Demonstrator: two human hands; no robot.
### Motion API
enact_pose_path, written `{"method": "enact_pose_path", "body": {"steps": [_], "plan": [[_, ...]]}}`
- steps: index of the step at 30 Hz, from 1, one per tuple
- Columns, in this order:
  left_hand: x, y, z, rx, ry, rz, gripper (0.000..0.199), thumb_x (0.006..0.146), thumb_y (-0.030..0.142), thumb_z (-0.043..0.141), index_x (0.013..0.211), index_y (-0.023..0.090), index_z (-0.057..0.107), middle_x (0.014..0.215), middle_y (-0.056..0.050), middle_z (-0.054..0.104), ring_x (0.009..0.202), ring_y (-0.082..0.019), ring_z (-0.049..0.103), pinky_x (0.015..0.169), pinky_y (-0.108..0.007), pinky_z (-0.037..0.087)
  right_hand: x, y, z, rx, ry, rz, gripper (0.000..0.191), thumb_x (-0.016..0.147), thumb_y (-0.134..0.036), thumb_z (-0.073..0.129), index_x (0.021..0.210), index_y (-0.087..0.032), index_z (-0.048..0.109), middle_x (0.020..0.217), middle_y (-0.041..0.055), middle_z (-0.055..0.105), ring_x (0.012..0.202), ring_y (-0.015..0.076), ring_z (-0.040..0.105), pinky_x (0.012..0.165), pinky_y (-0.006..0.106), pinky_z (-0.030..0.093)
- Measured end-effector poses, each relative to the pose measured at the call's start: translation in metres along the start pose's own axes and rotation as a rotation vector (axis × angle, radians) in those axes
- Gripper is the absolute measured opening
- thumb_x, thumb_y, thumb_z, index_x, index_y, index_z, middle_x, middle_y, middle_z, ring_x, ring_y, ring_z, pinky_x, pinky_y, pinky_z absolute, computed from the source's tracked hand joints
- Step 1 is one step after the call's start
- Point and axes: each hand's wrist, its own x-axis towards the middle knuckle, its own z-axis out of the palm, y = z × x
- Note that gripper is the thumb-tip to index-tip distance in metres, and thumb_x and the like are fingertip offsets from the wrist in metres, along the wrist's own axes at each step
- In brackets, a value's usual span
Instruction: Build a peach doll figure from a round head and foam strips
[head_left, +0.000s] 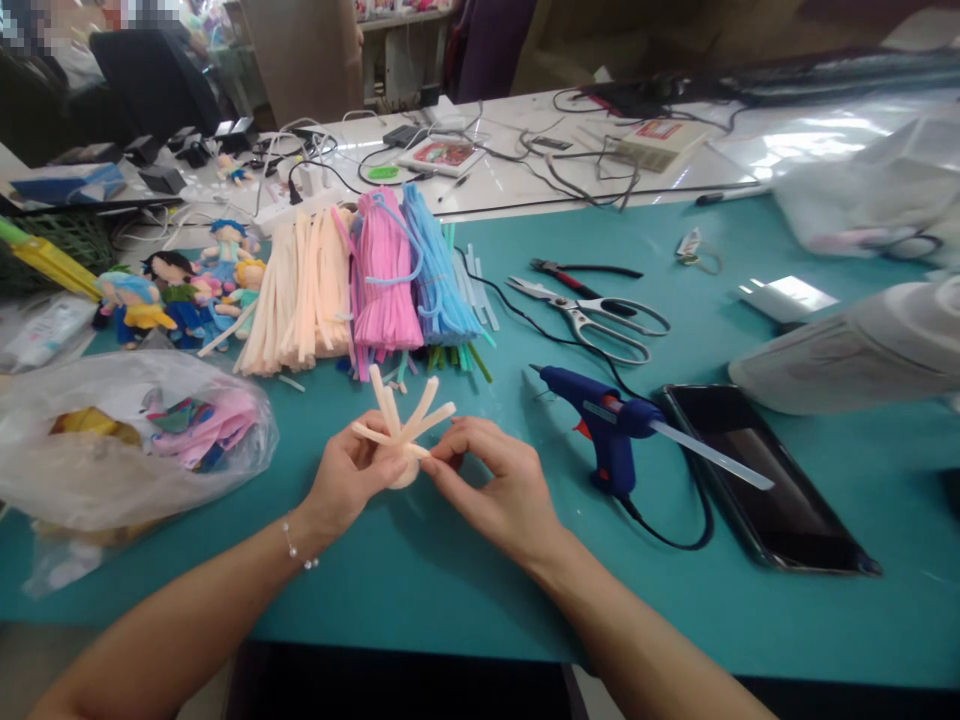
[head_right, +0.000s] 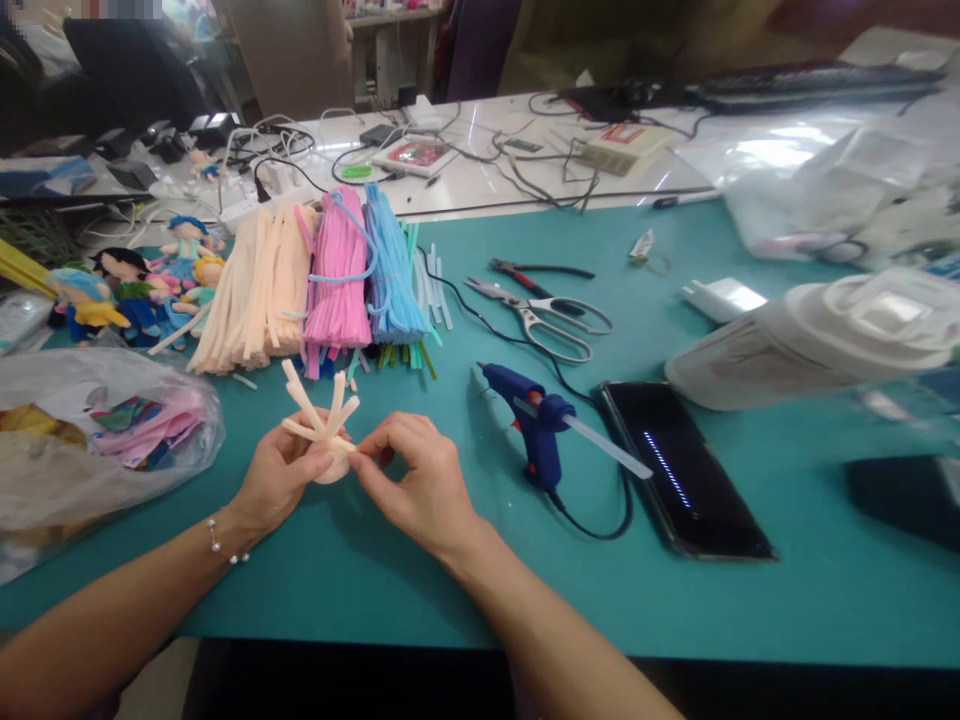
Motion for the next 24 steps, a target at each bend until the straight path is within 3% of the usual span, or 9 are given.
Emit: {"method": "enact_pose_path", "body": {"steps": [4,15,24], "plan": [[0.0000,0.0006,0.0008,-0.002,-0.016,-0.005,0.022,0.061,0.029,0.076,0.067,0.015,0.061,0.068,0.000,0.055,0.066,-0.011,0.051,0.062,-0.024,0.042,-0.0006,0.0004,0.0013,0.000,-0.023,-0.002,0.015,0.078,-0.017,0.060,0.065,-0.019,0.054,0.060,-0.0002,0.057,0.058,0.0138,0.054,0.060,0.030,0.044],[-0.0039,0.0033,0.0028,0.007,-0.069,-0.078,0.026,0.060,0.031,0.077,0.075,0.015,0.063,0.066,0.001,0.056,0.059,-0.009,0.048,0.055,-0.021,0.039,-0.0017,0.0007,0.0044,-0.026,0.029,-0.079,0.020,0.079,-0.015,0.059,0.063,-0.020,0.047,0.057,-0.0032,0.055,0.056,0.0123,0.053,0.068,0.031,0.046],[-0.0033,0.0024,0.0003,0.121,-0.044,-0.011,0.014,0.065,0.025,0.072,0.064,0.014,0.062,0.071,0.000,0.056,0.064,-0.010,0.049,0.058,-0.022,0.038,-0.0016,-0.0009,0.0051,-0.006,-0.019,-0.076,0.019,0.077,-0.012,0.057,0.063,-0.020,0.047,0.058,-0.0023,0.054,0.057,0.0121,0.051,0.064,0.029,0.043]]}}
